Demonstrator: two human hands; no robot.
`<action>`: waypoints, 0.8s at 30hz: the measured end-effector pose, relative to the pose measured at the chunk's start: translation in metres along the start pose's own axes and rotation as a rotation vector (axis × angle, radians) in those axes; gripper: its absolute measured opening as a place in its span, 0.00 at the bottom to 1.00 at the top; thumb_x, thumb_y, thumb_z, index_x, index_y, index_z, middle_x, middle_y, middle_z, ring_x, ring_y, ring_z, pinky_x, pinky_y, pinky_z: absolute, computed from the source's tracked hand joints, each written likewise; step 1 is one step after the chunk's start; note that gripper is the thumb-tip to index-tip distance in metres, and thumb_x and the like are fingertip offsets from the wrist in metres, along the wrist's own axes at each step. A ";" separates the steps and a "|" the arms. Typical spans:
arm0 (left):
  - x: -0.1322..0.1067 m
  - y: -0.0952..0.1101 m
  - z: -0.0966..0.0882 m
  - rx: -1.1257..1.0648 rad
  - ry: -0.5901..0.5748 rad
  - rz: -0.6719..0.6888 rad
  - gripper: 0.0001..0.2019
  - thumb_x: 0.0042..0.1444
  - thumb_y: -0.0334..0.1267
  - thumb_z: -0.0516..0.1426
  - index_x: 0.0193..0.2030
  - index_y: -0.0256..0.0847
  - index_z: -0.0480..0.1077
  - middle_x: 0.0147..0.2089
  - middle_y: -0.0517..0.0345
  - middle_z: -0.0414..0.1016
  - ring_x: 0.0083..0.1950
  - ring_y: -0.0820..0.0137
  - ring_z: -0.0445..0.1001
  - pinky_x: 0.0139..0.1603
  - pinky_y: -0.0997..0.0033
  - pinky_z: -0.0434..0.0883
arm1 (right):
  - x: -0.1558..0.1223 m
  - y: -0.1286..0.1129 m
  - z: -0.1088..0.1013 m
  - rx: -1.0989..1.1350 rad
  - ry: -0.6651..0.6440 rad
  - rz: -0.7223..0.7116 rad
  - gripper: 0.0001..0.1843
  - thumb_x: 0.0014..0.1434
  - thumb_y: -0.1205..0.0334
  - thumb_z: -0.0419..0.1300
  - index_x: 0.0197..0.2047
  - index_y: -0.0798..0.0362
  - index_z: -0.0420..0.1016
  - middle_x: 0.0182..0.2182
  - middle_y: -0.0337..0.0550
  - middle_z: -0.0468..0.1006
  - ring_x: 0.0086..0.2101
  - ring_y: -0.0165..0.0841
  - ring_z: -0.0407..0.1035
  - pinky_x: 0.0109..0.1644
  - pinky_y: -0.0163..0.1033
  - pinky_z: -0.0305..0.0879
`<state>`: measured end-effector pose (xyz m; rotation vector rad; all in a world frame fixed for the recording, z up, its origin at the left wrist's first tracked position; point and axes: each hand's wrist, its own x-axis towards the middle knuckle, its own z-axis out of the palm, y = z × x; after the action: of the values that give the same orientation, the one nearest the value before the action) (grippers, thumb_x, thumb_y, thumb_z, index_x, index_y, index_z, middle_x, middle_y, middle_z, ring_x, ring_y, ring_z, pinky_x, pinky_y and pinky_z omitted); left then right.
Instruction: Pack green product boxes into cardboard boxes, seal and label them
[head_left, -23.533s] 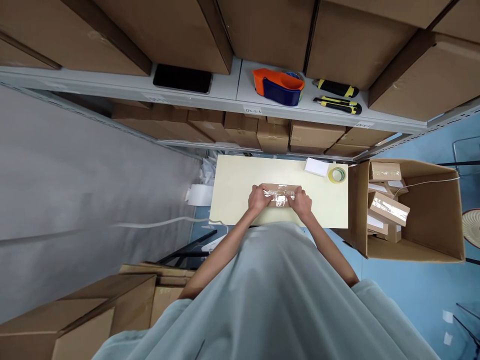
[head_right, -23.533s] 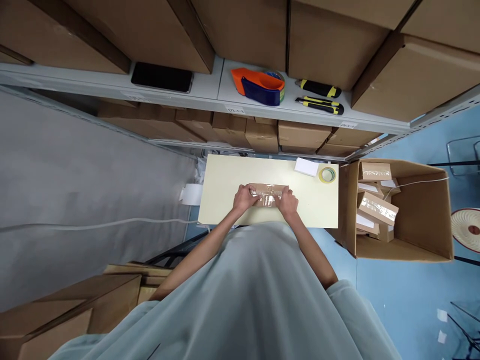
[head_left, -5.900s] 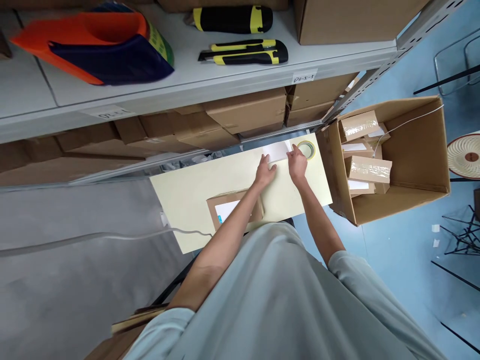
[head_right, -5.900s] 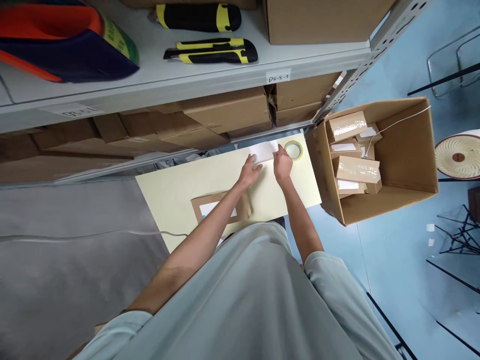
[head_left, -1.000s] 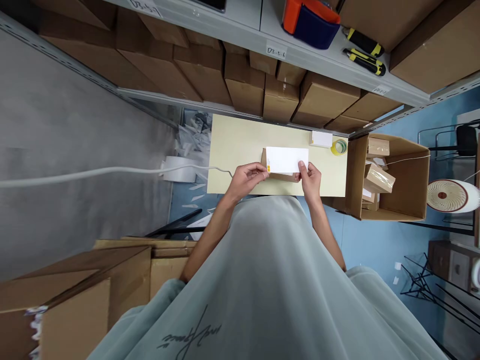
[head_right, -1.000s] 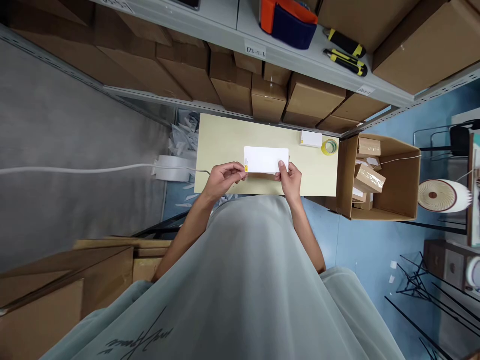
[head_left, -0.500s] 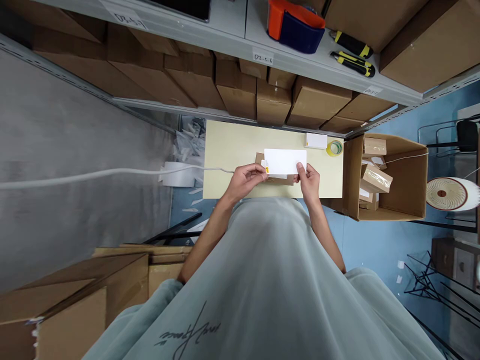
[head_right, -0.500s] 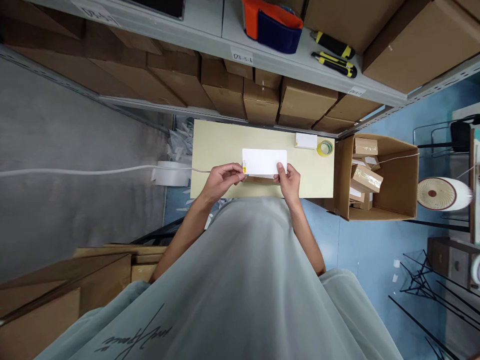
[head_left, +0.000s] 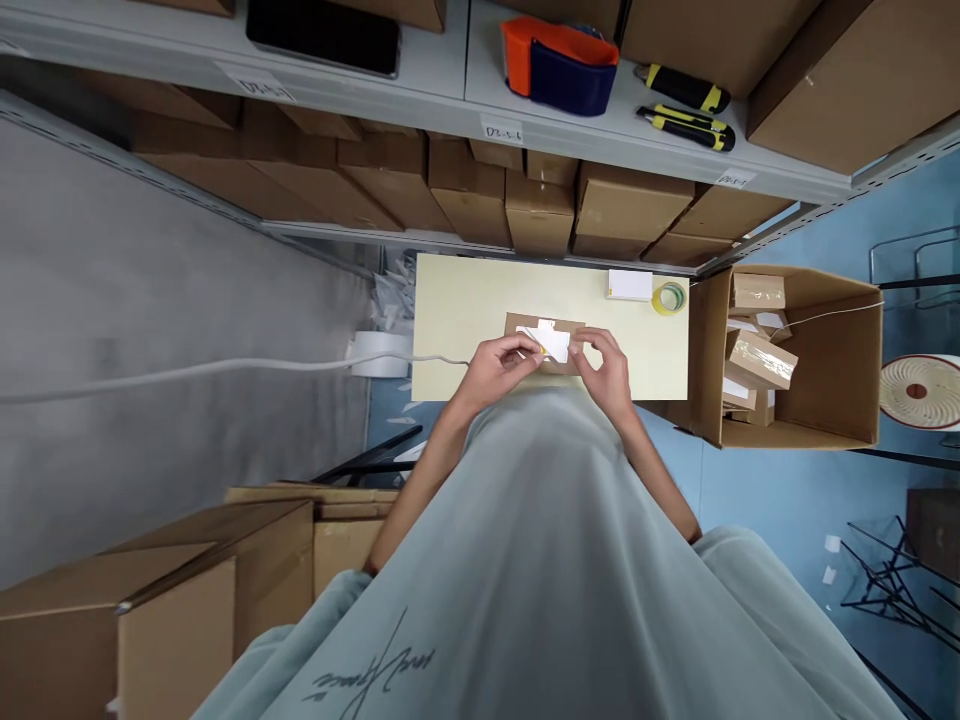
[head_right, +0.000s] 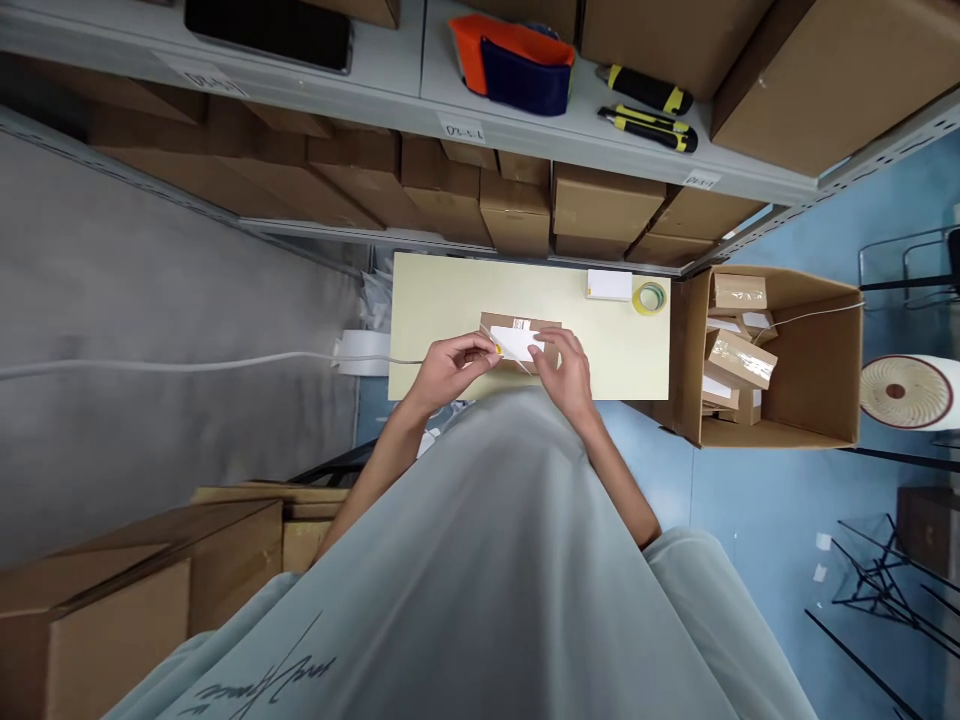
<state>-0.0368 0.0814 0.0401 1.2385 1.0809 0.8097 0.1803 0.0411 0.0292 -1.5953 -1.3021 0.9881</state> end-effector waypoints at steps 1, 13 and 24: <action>0.000 0.000 0.002 0.019 -0.001 -0.002 0.17 0.57 0.55 0.71 0.35 0.42 0.81 0.40 0.51 0.84 0.40 0.65 0.77 0.43 0.65 0.74 | -0.002 -0.008 -0.002 0.038 -0.055 -0.027 0.14 0.71 0.45 0.67 0.47 0.45 0.85 0.52 0.48 0.86 0.56 0.42 0.79 0.65 0.50 0.76; 0.002 0.014 0.010 0.114 -0.057 0.027 0.12 0.60 0.50 0.67 0.35 0.44 0.82 0.39 0.52 0.83 0.41 0.63 0.78 0.44 0.63 0.75 | -0.012 -0.033 -0.001 0.224 -0.164 0.036 0.14 0.67 0.43 0.72 0.43 0.44 0.88 0.43 0.42 0.88 0.40 0.36 0.82 0.54 0.45 0.83; 0.004 0.012 0.016 0.133 -0.056 0.008 0.12 0.62 0.50 0.66 0.39 0.43 0.82 0.39 0.53 0.83 0.40 0.65 0.77 0.41 0.66 0.73 | 0.000 -0.031 -0.007 0.223 -0.183 0.094 0.18 0.67 0.40 0.72 0.39 0.46 0.87 0.39 0.41 0.88 0.39 0.35 0.82 0.51 0.43 0.81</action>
<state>-0.0202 0.0817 0.0510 1.3703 1.0992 0.7137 0.1769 0.0442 0.0609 -1.4317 -1.1974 1.3158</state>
